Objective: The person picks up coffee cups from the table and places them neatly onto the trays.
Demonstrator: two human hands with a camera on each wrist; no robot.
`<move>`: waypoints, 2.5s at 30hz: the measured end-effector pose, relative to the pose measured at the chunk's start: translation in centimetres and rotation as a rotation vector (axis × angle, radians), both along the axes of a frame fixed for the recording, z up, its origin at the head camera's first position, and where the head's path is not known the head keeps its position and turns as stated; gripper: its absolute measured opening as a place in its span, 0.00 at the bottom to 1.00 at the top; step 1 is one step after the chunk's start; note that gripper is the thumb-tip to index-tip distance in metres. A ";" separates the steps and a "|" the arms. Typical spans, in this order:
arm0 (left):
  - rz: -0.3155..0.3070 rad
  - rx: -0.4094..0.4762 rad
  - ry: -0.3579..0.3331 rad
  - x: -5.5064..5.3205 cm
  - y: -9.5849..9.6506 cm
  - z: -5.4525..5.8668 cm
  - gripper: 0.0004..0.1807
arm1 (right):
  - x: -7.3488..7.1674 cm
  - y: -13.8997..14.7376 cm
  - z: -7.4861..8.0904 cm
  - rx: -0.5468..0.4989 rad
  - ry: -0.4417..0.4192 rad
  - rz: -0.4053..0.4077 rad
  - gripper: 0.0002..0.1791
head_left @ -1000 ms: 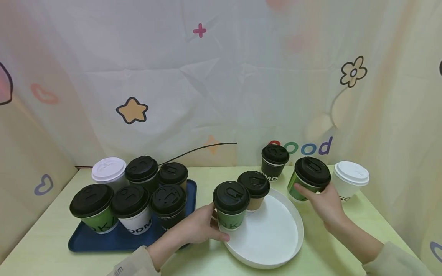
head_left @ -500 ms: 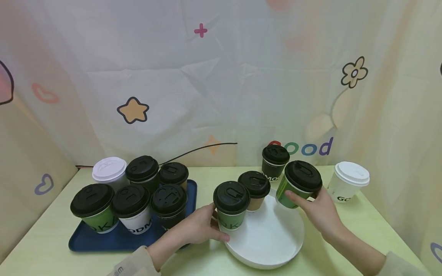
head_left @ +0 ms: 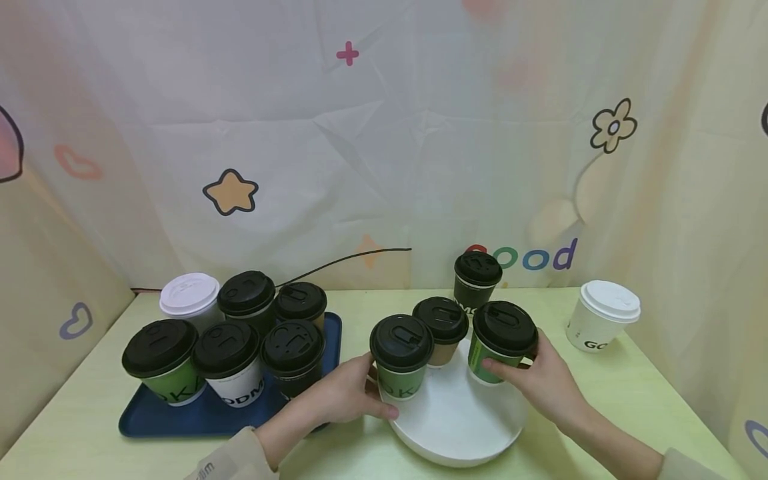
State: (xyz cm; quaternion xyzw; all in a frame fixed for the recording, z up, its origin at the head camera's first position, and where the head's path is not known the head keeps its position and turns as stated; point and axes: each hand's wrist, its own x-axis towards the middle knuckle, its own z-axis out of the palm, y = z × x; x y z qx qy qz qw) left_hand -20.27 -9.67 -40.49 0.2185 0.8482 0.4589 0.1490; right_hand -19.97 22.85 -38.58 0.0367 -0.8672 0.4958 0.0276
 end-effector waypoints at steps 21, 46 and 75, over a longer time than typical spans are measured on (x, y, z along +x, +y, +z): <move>0.001 0.010 -0.023 0.0 0.2 0.0 0.43 | -1.3 -0.1 -0.9 -0.008 -0.009 0.023 0.48; 0.012 0.010 -0.030 0.1 0.1 0.0 0.43 | -1.0 3.2 -1.1 0.120 -0.009 0.003 0.59; 0.006 0.037 -0.047 0.3 0.1 0.3 0.45 | -2.7 10.3 -2.0 -0.083 -0.195 -0.334 0.36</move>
